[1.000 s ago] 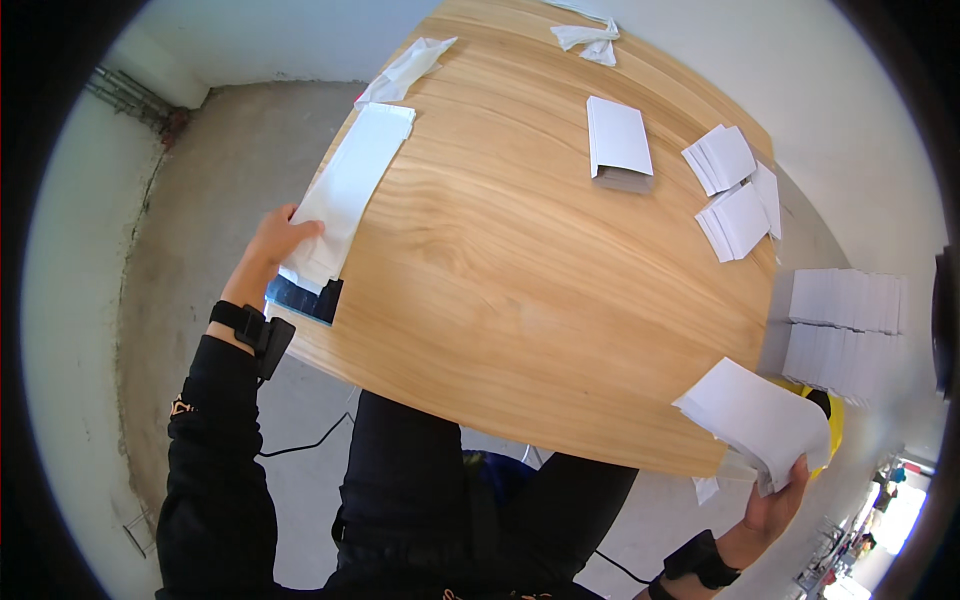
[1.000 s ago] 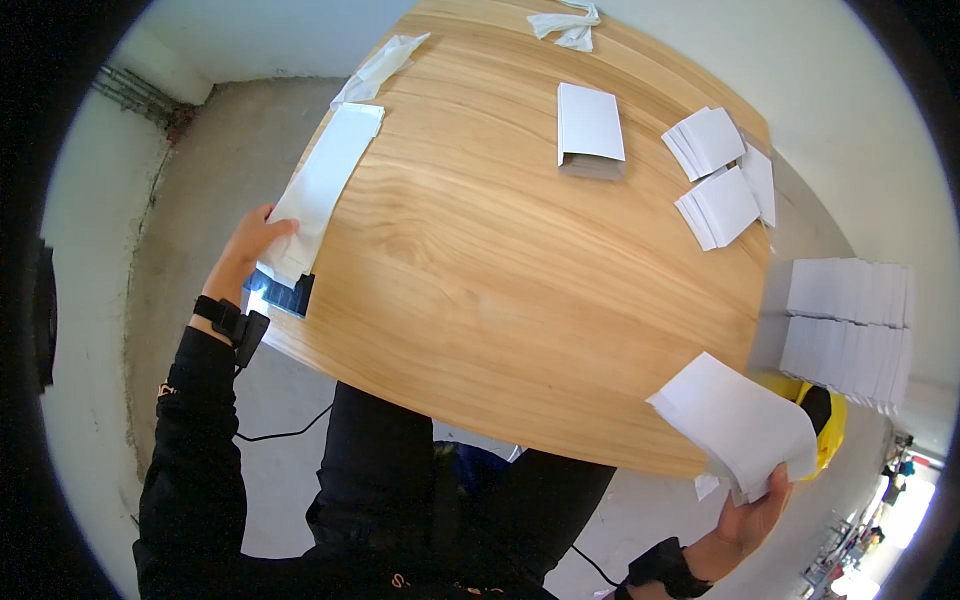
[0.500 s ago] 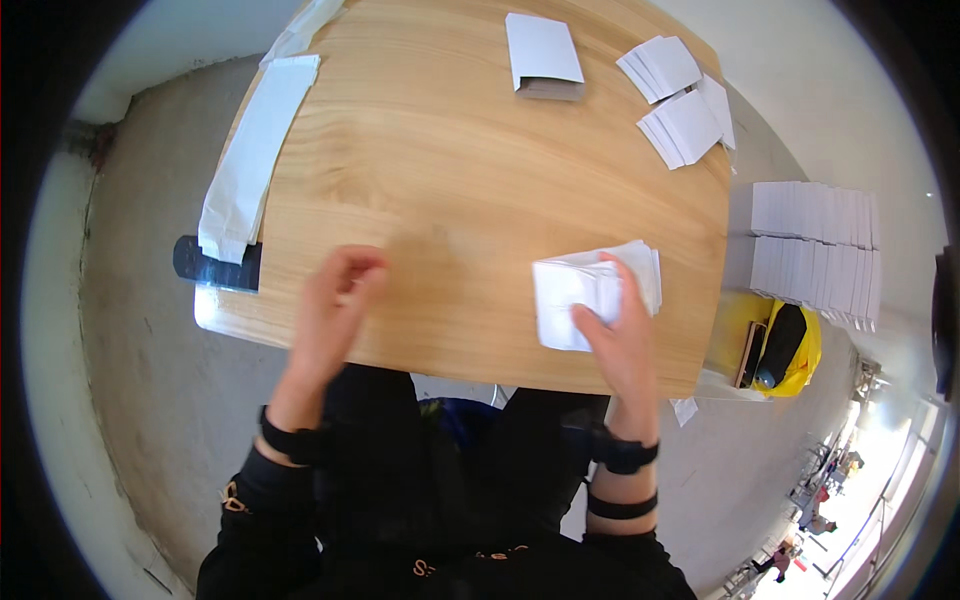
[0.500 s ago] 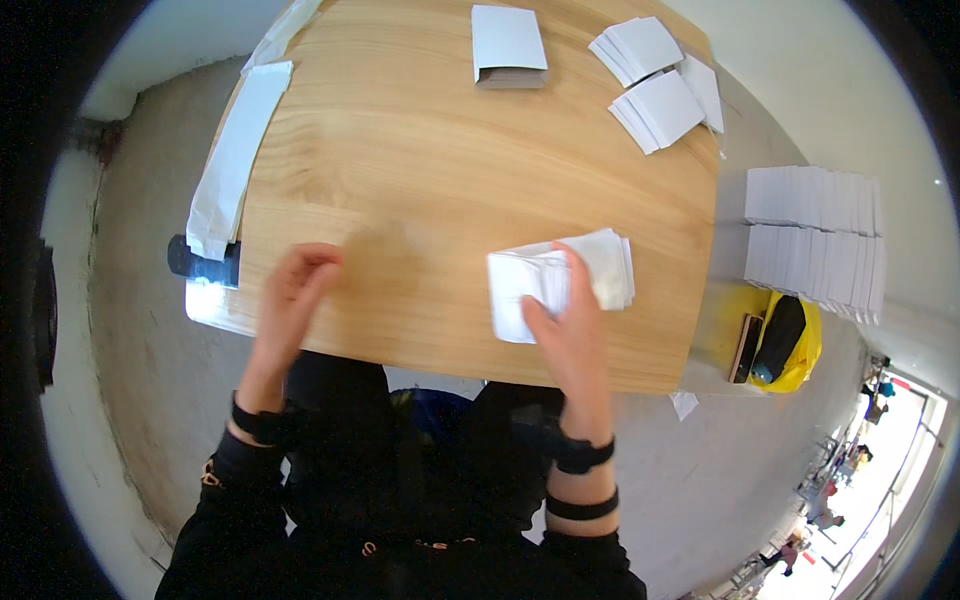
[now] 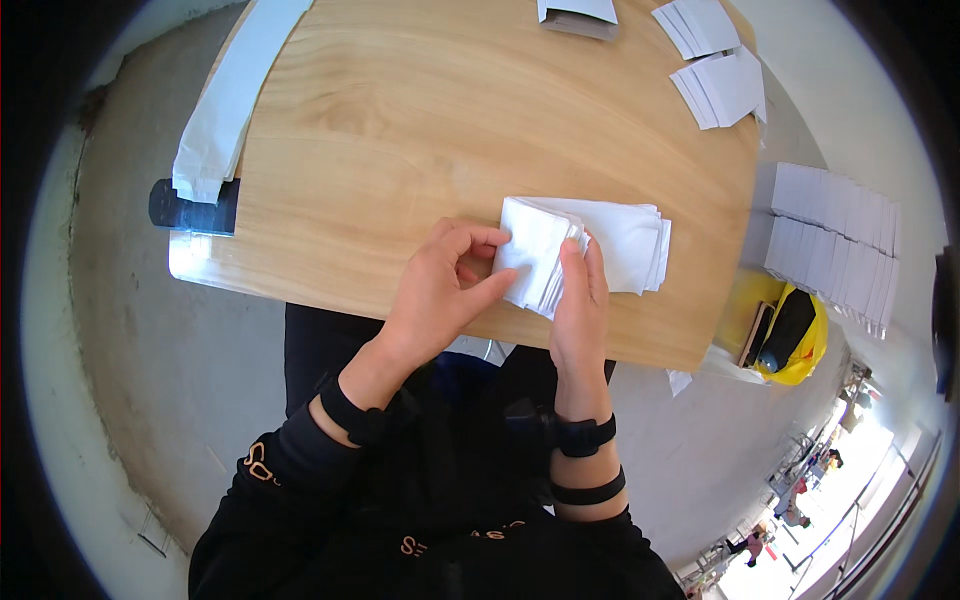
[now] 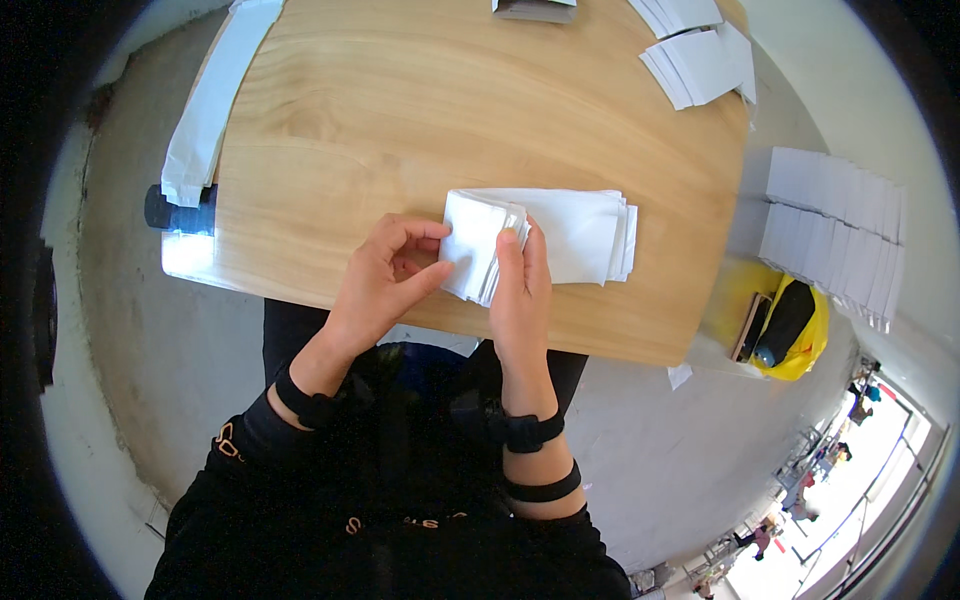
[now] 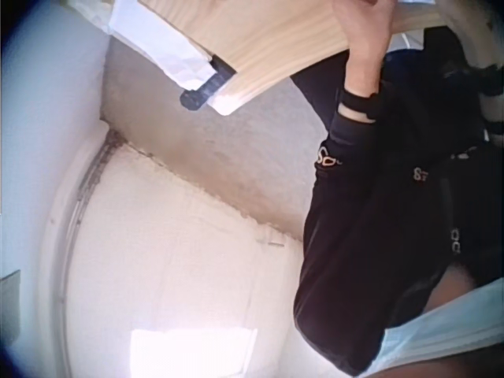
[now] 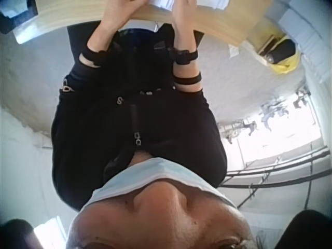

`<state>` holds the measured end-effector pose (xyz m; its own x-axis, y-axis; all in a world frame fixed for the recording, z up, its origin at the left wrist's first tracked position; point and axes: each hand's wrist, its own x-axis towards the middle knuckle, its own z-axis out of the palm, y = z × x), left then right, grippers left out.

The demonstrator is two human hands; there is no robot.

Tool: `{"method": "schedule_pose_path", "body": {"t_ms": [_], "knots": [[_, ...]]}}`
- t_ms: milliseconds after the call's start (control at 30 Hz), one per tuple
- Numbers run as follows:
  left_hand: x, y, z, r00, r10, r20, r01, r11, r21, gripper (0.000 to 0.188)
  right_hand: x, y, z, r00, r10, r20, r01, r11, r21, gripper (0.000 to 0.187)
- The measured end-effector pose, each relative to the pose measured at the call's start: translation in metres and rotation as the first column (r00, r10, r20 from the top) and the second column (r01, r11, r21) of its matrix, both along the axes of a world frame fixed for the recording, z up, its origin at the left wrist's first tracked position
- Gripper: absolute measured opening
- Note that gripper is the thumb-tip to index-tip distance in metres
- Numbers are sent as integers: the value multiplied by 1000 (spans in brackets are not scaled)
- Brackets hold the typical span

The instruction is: Fold and stack white material sheets on a table in a manufacturing environment.

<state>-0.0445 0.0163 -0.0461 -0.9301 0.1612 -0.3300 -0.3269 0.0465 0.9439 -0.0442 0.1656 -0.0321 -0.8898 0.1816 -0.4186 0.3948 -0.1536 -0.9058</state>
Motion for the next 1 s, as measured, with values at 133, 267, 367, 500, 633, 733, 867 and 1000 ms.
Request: {"method": "schedule_pose_path", "body": {"t_ms": [133,267,367,500,633,733,867,1000], "knots": [[-1,1,8,1000,-12,-27,9,994,-105,36,1,0,0,1000,20,-5,-20,1000,7,38],[0,1,3,999,28,-44,-32,995,-92,40,3,0,2,998,16,57,-11,996,-84,38],[1,-1,3,998,14,-59,-17,999,-52,40,3,-1,5,995,86,51,-85,996,-10,42],[3,-1,-3,1000,22,12,-22,999,34,33,6,-10,-3,978,80,-192,-14,947,321,46],[3,-7,-9,995,18,103,-42,972,233,23,3,-9,-6,915,165,-370,52,858,511,45],[2,-10,-4,994,-23,105,-9,957,292,15,5,0,-7,899,326,-293,-108,812,573,47],[2,-10,-4,995,-21,101,-8,960,278,10,5,-1,-7,904,317,-285,-123,834,538,43],[0,-13,1,990,-48,130,16,971,238,12,6,-4,-13,943,165,-291,-50,930,363,39]]}}
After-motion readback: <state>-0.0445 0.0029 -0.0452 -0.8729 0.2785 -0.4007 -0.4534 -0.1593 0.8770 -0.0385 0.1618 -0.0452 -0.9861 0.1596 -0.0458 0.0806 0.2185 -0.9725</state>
